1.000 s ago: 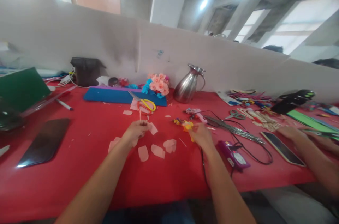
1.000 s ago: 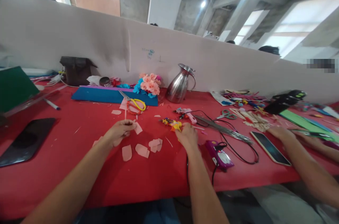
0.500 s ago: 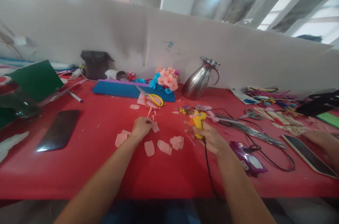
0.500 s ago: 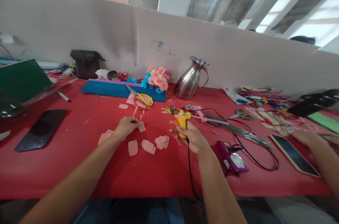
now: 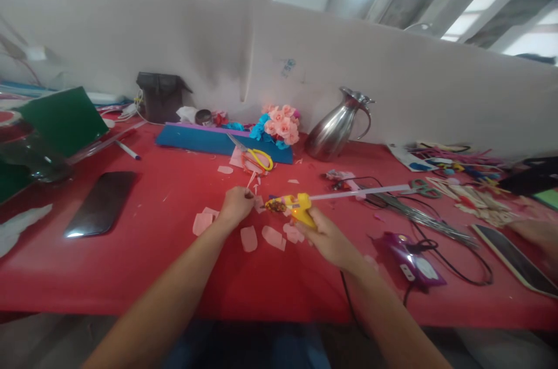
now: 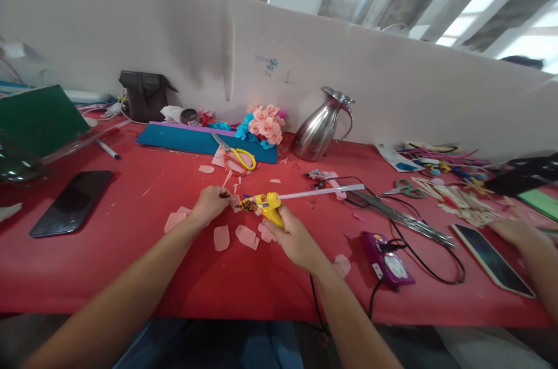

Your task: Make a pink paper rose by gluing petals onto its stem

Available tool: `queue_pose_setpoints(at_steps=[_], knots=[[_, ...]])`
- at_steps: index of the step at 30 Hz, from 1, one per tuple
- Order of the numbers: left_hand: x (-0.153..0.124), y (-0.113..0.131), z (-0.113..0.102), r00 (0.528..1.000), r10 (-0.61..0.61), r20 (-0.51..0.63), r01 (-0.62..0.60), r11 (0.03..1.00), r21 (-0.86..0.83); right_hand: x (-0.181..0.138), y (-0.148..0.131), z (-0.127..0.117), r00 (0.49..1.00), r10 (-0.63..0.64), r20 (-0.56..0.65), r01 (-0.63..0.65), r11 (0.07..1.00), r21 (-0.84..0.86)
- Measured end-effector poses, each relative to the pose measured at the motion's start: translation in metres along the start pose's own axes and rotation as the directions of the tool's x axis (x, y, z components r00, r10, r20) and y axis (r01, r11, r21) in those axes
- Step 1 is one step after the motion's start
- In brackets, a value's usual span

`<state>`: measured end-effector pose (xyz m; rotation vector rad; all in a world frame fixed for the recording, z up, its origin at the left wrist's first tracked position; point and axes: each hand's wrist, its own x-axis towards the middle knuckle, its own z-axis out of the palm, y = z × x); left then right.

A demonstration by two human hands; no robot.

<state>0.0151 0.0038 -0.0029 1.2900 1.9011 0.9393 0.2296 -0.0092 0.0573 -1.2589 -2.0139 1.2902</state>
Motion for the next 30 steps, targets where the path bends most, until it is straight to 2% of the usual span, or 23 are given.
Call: queue_pose_setpoints(at_steps=[9,18,30], knots=[[-0.003,0.005,-0.003,1.000,-0.001,0.015,0.001,1.000,0.027,0.007,0.014,0.006,1.000,-0.030,0.008,0.030,0.998,-0.060],[-0.004,0.005,-0.005,0.999,-0.002,0.044,0.001,1.000,0.016,0.006,0.009,0.006,1.000,-0.015,-0.027,0.011,0.992,-0.125],[-0.007,0.006,-0.005,0.996,0.020,0.083,-0.017,0.999,-0.038,0.007,0.006,0.003,1.000,-0.003,-0.016,0.000,0.980,-0.201]])
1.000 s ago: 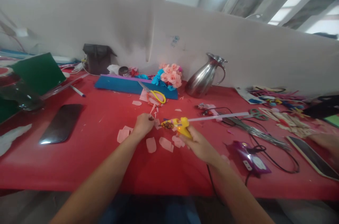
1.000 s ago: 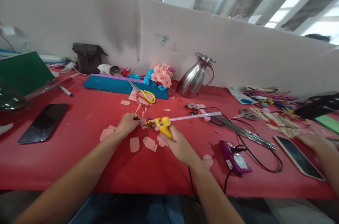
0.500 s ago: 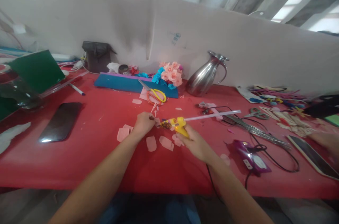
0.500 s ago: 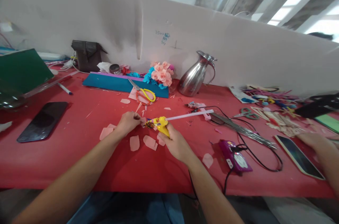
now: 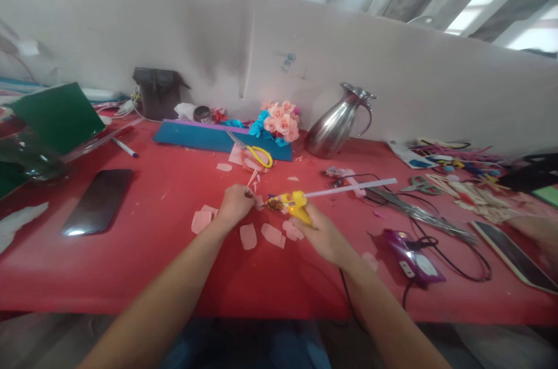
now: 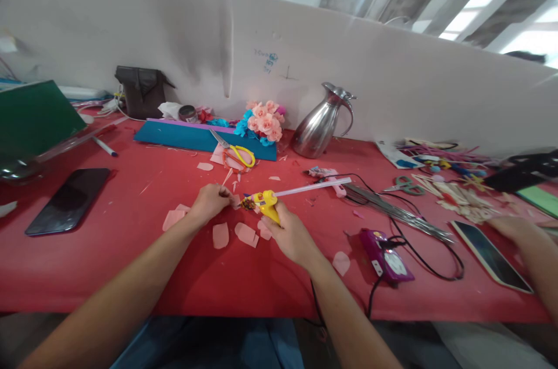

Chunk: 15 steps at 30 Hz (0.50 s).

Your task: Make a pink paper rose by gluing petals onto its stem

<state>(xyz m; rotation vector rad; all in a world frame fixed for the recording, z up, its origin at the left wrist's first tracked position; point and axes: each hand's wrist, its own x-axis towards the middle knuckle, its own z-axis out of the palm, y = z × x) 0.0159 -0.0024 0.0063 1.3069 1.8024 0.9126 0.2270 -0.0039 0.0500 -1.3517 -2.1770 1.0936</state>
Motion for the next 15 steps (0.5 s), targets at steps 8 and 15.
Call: queue_pose_setpoints(at_steps=[8,15], knots=[[-0.0040,0.0062,-0.0022,1.000,-0.004,0.007,0.005,0.998,-0.062,-0.0004,0.0040,-0.0012,0.998,0.013,-0.066,-0.012,1.000,0.018],[-0.0025,0.0019,-0.0005,1.000,0.002,0.008,-0.002,1.000,-0.027,0.0017,0.0081,-0.0041,0.993,0.032,-0.110,-0.021,0.995,0.098]])
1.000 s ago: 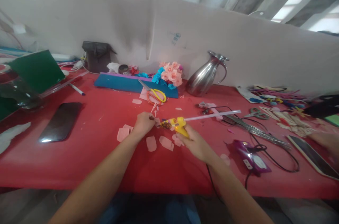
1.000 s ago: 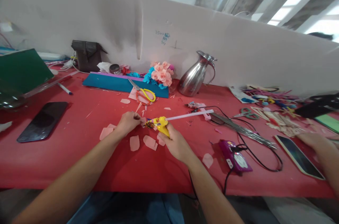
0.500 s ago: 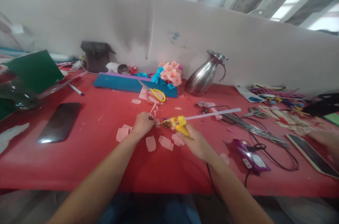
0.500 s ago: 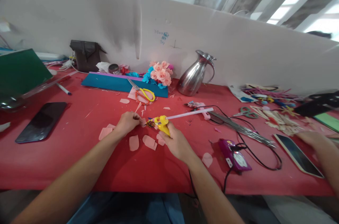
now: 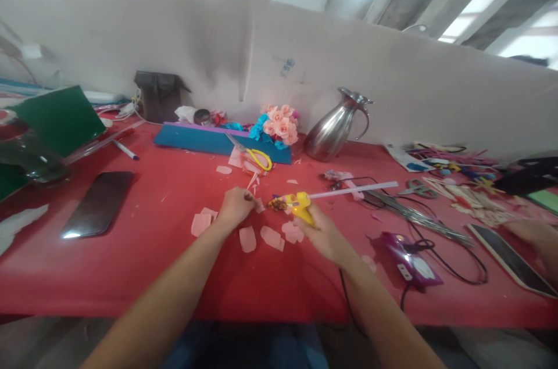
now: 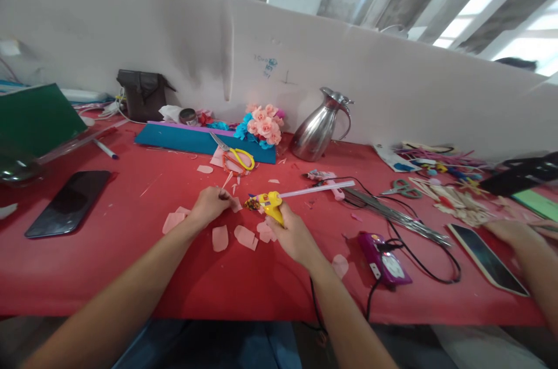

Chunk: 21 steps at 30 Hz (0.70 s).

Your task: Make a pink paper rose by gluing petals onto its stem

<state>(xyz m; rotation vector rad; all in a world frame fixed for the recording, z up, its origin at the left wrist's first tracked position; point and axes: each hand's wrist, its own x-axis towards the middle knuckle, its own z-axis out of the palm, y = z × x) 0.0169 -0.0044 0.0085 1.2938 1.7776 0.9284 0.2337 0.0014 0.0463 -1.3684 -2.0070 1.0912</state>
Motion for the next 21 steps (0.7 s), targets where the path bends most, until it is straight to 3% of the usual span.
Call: queue_pose_setpoints(at_steps=[3,7,9,11,13,15,18,21], knots=[[0.001,-0.003,0.001,0.999,-0.009,-0.053,0.007,1.000,-0.030,0.006,0.007,-0.010,0.993,0.106,-0.049,-0.104,0.994,0.034],[0.000,0.000,-0.004,0.998,-0.050,-0.047,0.036,0.965,-0.260,0.023,0.035,-0.036,0.967,0.230,-0.112,-0.227,0.973,0.042],[-0.001,0.003,-0.008,0.998,-0.051,-0.026,0.039,0.937,-0.348,0.032,0.049,-0.049,0.948,0.246,-0.201,-0.269,0.958,-0.098],[-0.001,0.005,-0.012,1.000,-0.019,-0.025,0.008,0.919,-0.394,0.037,0.053,-0.057,0.938,0.182,-0.294,-0.284,0.889,-0.358],[0.001,0.004,-0.013,0.998,0.040,-0.043,-0.054,0.917,-0.395,0.039,0.042,-0.057,0.923,-0.020,-0.385,-0.234,0.765,-0.600],[0.004,0.001,-0.012,0.992,0.099,-0.073,-0.119,0.927,-0.356,0.038,0.019,-0.045,0.906,-0.217,-0.363,-0.115,0.700,-0.705],[0.007,-0.003,-0.008,0.980,0.164,-0.113,-0.193,0.927,-0.322,0.042,-0.021,-0.012,0.938,-0.323,-0.128,0.189,0.784,-0.591],[0.005,-0.002,-0.004,0.976,0.192,-0.101,-0.216,0.915,-0.342,0.052,-0.047,0.021,0.942,-0.335,-0.015,0.289,0.835,-0.468]])
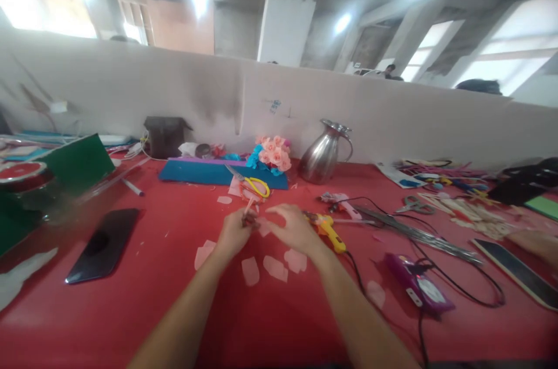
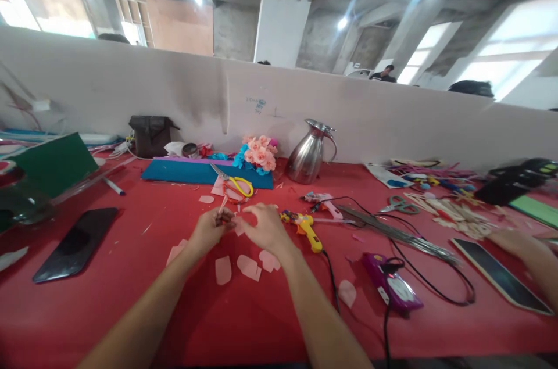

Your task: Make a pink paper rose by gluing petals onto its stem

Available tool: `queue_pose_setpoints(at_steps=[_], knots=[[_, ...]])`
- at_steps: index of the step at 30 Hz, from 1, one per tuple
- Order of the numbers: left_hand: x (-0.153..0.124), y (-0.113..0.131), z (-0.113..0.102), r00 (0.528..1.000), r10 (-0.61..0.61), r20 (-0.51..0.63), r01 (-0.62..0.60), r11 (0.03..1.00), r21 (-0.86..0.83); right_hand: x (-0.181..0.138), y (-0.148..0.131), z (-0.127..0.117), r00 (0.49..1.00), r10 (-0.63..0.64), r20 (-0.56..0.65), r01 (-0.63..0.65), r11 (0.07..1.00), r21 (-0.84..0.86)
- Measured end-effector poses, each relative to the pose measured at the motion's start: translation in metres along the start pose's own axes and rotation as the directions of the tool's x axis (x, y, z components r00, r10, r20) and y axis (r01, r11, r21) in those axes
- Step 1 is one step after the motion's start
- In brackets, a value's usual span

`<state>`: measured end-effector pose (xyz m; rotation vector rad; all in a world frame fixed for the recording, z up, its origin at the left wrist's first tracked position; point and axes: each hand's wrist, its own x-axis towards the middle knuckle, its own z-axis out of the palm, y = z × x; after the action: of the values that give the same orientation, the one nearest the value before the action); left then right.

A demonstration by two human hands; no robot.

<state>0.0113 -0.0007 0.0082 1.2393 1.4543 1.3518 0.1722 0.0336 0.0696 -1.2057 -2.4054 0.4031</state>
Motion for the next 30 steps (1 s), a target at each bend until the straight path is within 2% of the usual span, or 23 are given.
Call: queue_pose_setpoints(at_steps=[3,6,9,12,16,20,23,27,30], knots=[[-0.002,0.002,0.001,0.997,0.061,0.039,-0.061,0.998,0.011,0.012,-0.009,0.018,0.997,0.005,0.078,-0.012,0.996,0.086],[-0.003,0.004,0.000,0.993,0.115,0.041,-0.119,0.988,0.098,0.015,-0.004,0.025,0.993,0.003,0.119,-0.026,0.980,0.195],[-0.004,0.007,-0.001,0.997,0.077,0.015,-0.078,0.989,0.126,0.014,0.005,0.021,0.995,0.082,0.064,-0.097,0.951,0.293],[-0.005,0.012,-0.002,1.000,0.011,-0.015,-0.011,0.999,0.033,0.014,0.008,0.015,0.977,0.210,-0.043,-0.176,0.897,0.406],[-0.008,0.015,-0.003,1.000,-0.015,-0.005,0.014,0.982,-0.187,0.018,0.003,0.017,0.916,0.366,-0.162,-0.191,0.755,0.627],[-0.009,0.014,-0.002,0.993,-0.076,0.085,0.095,0.964,-0.250,0.018,-0.001,0.025,0.873,0.467,-0.141,-0.156,0.541,0.827],[-0.010,0.013,-0.001,0.983,-0.168,0.069,0.181,0.943,-0.280,0.014,0.004,0.028,0.845,0.521,-0.125,-0.137,0.435,0.890],[-0.010,0.013,0.000,0.973,-0.230,-0.023,0.206,0.907,-0.368,0.010,0.012,0.026,0.828,0.554,-0.086,-0.126,0.335,0.934],[-0.009,0.014,0.000,0.977,-0.195,-0.081,0.147,0.904,-0.403,0.009,0.012,0.026,0.841,0.534,-0.088,-0.113,0.332,0.936]])
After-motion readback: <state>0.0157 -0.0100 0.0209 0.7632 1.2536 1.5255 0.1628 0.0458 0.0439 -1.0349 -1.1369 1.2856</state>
